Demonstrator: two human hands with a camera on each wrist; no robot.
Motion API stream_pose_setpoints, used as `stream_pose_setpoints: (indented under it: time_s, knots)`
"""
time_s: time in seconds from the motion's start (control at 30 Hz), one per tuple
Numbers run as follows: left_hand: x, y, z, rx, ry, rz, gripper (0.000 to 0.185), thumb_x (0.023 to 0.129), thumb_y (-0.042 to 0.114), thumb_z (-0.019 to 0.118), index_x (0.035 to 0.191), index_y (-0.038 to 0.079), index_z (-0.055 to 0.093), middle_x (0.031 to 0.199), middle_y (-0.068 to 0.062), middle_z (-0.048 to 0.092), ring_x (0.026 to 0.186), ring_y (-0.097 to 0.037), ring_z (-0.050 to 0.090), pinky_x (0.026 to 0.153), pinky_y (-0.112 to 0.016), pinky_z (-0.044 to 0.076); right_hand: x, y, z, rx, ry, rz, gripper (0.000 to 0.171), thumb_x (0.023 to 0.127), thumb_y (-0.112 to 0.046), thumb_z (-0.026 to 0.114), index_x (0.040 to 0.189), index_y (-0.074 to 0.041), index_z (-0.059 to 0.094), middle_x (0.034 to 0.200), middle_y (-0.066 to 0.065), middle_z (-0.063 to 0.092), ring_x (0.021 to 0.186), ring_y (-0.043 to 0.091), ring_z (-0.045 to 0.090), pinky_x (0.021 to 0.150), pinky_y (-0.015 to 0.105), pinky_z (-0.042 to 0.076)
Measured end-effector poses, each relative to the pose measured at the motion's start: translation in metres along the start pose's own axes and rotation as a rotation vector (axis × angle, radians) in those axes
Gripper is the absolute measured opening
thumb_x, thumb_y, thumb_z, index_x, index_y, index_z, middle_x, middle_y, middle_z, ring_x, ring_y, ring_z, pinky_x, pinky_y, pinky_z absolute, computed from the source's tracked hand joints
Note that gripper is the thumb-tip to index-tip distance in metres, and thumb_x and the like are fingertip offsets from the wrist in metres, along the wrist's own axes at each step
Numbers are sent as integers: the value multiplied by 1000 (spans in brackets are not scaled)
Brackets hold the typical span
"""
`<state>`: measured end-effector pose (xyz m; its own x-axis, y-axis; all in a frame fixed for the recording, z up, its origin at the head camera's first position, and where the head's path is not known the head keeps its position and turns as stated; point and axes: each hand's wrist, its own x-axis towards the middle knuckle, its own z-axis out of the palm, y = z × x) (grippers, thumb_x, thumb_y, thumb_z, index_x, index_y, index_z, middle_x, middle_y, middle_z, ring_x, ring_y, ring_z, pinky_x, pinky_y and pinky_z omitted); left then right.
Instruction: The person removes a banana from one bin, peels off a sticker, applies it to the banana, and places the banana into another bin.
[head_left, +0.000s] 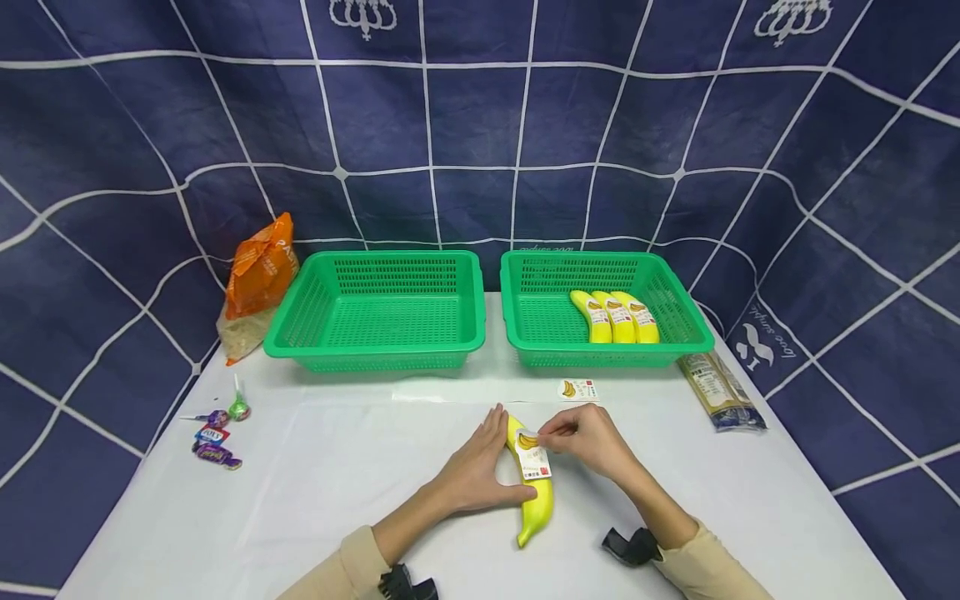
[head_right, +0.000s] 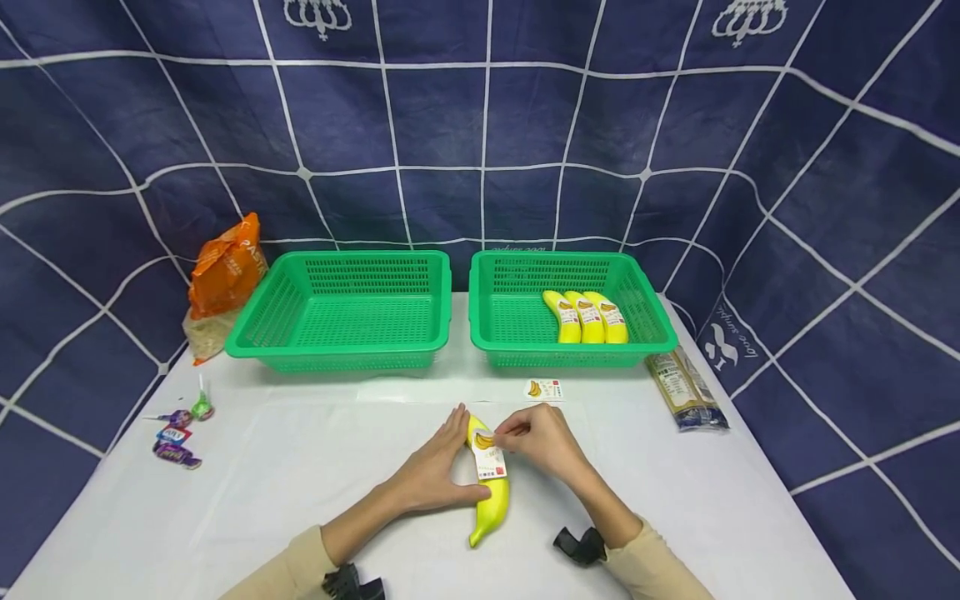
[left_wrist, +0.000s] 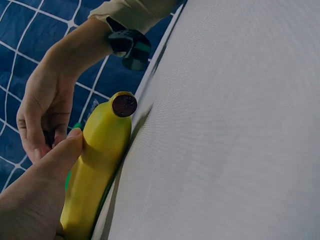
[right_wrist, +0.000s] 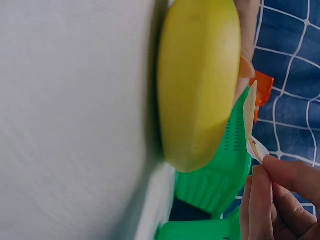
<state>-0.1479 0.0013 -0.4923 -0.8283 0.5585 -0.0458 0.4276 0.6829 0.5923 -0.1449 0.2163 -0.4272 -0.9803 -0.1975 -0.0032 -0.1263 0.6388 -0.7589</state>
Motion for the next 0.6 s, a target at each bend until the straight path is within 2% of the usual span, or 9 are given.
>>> stream_pose_setpoints:
  time_s: [0.27, 0.6]
  knots:
    - [0, -1, 1, 11, -3, 1, 122, 73, 80, 58, 157, 6, 9, 165, -9, 3, 153, -24, 11, 120, -47, 28, 2, 7, 8, 32, -5, 58, 7, 79, -15, 79, 82, -9, 77, 73, 0, 73, 62, 8, 64, 54, 21, 53]
    - [-1, 0, -1, 23, -3, 10, 119, 76, 79, 56, 157, 7, 8, 166, -8, 3, 153, -22, 9, 122, -43, 24, 5, 9, 11, 30, 2, 77, 6, 78, -14, 80, 81, -8, 78, 72, 1, 73, 61, 8, 63, 53, 21, 52]
